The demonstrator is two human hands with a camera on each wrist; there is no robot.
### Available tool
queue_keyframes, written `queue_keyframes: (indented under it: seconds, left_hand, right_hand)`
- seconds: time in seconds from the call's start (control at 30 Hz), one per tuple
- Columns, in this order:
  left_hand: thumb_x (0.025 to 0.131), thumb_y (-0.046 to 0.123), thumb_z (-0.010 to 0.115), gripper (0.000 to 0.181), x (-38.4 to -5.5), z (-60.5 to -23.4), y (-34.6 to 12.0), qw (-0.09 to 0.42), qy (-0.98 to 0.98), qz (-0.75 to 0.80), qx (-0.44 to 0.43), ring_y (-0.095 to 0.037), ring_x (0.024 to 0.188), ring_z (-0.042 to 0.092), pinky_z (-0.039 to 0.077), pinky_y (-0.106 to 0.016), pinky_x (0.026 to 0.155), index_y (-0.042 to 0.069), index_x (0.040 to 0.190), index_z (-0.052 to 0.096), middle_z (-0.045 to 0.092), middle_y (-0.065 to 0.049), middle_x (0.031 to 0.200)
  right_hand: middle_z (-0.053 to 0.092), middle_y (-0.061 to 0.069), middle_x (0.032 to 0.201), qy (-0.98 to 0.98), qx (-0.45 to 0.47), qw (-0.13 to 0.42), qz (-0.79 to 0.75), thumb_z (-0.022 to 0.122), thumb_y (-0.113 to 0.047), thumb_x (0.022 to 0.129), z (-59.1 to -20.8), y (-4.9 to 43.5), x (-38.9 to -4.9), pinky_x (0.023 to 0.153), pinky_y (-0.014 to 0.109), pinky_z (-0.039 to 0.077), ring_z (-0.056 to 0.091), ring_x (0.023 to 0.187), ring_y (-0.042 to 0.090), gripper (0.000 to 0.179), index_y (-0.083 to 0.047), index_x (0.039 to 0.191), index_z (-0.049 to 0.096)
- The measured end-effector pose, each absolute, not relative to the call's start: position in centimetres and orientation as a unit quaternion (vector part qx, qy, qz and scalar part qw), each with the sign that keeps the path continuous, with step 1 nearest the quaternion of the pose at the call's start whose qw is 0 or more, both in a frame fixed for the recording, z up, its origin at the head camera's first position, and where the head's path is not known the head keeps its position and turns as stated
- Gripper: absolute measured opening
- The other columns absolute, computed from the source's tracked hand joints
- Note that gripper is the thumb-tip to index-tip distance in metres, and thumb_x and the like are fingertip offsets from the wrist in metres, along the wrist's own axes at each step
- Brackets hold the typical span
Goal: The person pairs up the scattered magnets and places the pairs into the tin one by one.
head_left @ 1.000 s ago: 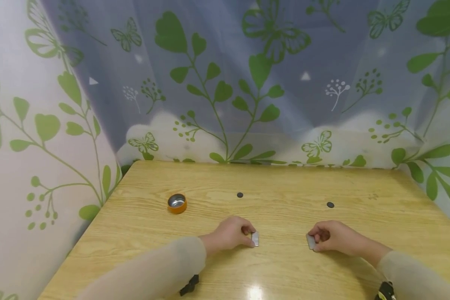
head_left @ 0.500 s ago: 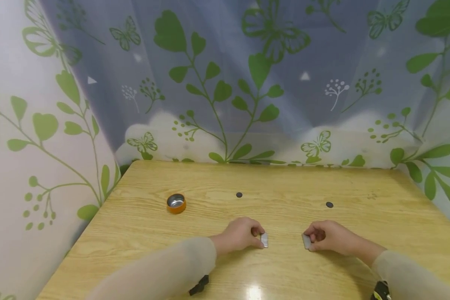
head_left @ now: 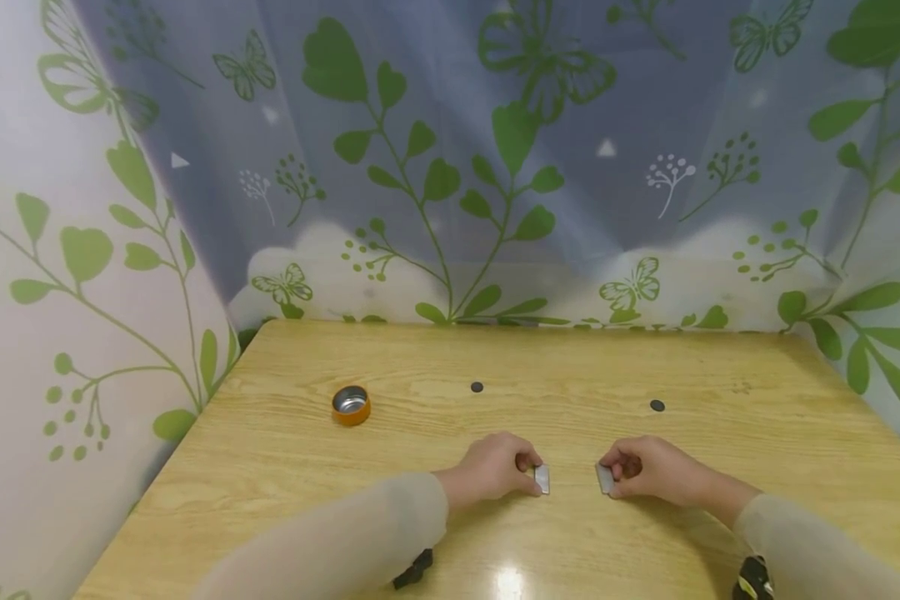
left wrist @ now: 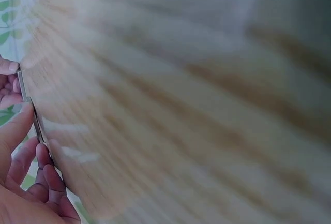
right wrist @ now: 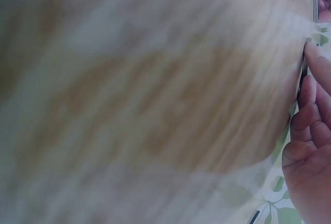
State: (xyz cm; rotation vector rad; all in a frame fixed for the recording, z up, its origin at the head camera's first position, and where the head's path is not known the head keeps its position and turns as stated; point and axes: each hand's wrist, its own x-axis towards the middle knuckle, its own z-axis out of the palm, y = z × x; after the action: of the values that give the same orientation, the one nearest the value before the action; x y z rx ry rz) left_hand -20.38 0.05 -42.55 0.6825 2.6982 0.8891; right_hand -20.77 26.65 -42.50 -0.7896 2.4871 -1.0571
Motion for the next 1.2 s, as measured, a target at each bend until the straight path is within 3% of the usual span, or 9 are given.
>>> queue_keyframes:
  seconds: [1.2]
  left_hand:
    - [0.072, 0.034, 0.080, 0.029, -19.9, -41.6, 3.1, 0.077, 0.945, 0.215, 0.233, -0.002, 0.066, 0.046, 0.037, -0.023, 0.064, 0.020, 0.096, 0.071, 0.052, 0.015, 0.070]
  right_hand:
    - [0.056, -0.005, 0.080, 0.881, -0.298, 0.133, -0.343, 0.076, -0.021, 0.078, -42.6, 24.6, -20.8, 0.064, 0.022, 0.046, 0.051, 0.072, 0.003, 0.030, -0.003, 0.098, 0.064]
